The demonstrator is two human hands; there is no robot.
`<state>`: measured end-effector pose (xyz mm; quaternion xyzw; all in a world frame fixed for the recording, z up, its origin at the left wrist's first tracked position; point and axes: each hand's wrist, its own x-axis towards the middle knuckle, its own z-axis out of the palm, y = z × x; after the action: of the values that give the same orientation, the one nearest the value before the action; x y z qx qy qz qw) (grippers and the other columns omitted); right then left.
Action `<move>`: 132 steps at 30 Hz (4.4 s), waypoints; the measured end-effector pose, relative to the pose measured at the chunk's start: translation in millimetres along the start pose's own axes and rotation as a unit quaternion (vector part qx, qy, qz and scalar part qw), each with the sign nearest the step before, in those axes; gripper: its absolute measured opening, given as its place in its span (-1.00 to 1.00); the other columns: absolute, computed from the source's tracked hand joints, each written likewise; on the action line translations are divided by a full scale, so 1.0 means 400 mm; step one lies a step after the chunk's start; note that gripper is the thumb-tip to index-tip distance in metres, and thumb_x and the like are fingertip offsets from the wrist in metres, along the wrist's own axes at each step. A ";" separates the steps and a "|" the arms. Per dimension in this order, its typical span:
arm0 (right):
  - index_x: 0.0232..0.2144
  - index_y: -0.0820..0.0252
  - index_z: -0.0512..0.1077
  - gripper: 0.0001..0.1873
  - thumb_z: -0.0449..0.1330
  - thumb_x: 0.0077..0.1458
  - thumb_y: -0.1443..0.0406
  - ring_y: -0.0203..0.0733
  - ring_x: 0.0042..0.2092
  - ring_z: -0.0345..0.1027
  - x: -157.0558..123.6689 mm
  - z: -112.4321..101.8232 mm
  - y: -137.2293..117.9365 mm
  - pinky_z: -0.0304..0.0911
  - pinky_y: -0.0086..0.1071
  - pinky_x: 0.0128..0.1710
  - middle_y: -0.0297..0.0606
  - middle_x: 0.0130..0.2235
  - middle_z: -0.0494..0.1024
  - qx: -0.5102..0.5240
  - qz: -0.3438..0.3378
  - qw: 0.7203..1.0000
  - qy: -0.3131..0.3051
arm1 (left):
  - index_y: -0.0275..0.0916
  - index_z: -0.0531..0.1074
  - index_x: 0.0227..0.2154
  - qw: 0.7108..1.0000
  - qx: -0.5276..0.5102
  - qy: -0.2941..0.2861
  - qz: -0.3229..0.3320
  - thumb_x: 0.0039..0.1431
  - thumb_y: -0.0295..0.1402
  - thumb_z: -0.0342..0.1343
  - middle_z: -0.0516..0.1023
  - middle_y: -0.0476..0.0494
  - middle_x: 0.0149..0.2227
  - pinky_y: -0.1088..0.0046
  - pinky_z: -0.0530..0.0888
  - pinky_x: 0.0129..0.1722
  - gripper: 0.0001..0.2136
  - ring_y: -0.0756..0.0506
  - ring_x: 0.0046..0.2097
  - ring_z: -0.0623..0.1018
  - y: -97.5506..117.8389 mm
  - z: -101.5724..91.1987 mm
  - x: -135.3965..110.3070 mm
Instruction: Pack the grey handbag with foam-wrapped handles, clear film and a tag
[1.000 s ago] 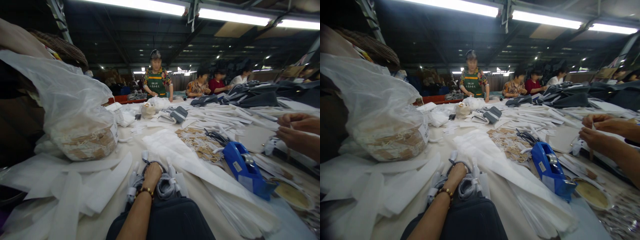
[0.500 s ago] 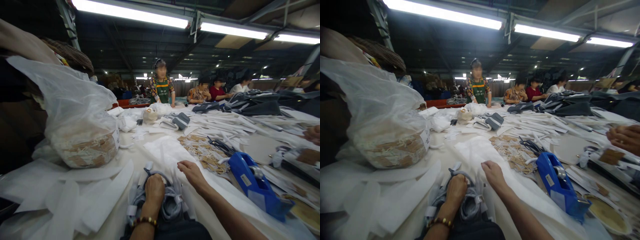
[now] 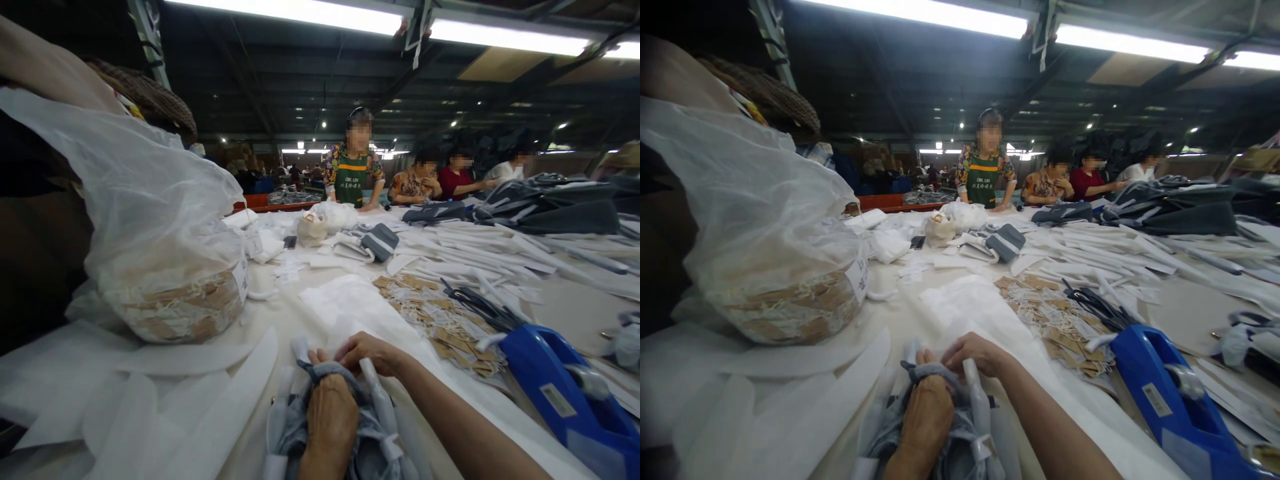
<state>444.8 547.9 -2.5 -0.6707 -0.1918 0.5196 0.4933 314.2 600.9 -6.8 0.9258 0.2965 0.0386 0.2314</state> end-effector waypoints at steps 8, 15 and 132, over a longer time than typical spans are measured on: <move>-0.61 0.28 0.47 -0.88 0.25 -0.39 0.37 -0.34 -0.56 0.31 -0.019 -0.001 -0.019 0.28 -0.49 -0.51 -0.35 -0.60 0.46 -0.019 0.002 0.996 -0.086 | -0.53 0.31 0.05 0.994 -0.091 -0.021 -0.058 0.16 -0.64 -0.24 0.43 -0.48 0.01 0.41 0.36 0.03 -0.58 -0.19 0.04 0.46 0.018 -0.039 -0.006; -0.39 0.30 0.45 -0.66 0.16 -0.07 0.11 -0.10 -0.24 0.36 -0.124 -0.002 -0.028 0.27 -0.21 -0.13 -0.14 -0.34 0.51 -0.097 -0.143 0.966 0.195 | -0.39 0.55 -0.41 0.996 -0.042 -0.017 -0.081 0.15 -0.54 -0.10 0.59 -0.37 -0.33 0.41 0.41 -0.24 -0.72 -0.20 -0.23 0.58 0.017 -0.055 -0.012; -0.08 0.27 0.36 -0.74 0.03 0.17 0.39 -0.10 0.00 0.28 -0.583 0.301 0.450 0.17 -0.20 0.01 -0.10 -0.09 0.47 -0.486 -0.447 0.636 0.401 | -0.64 0.29 -0.02 0.798 0.170 0.123 0.565 0.15 -0.48 -0.05 0.34 -0.65 0.05 0.06 0.41 0.05 -0.63 -0.40 0.20 0.20 -0.234 -0.054 -0.423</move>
<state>201.9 345.0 -35.7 -0.7885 -0.4763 -0.2518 0.2968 120.9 580.8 -18.7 0.9409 -0.2510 0.2253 -0.0311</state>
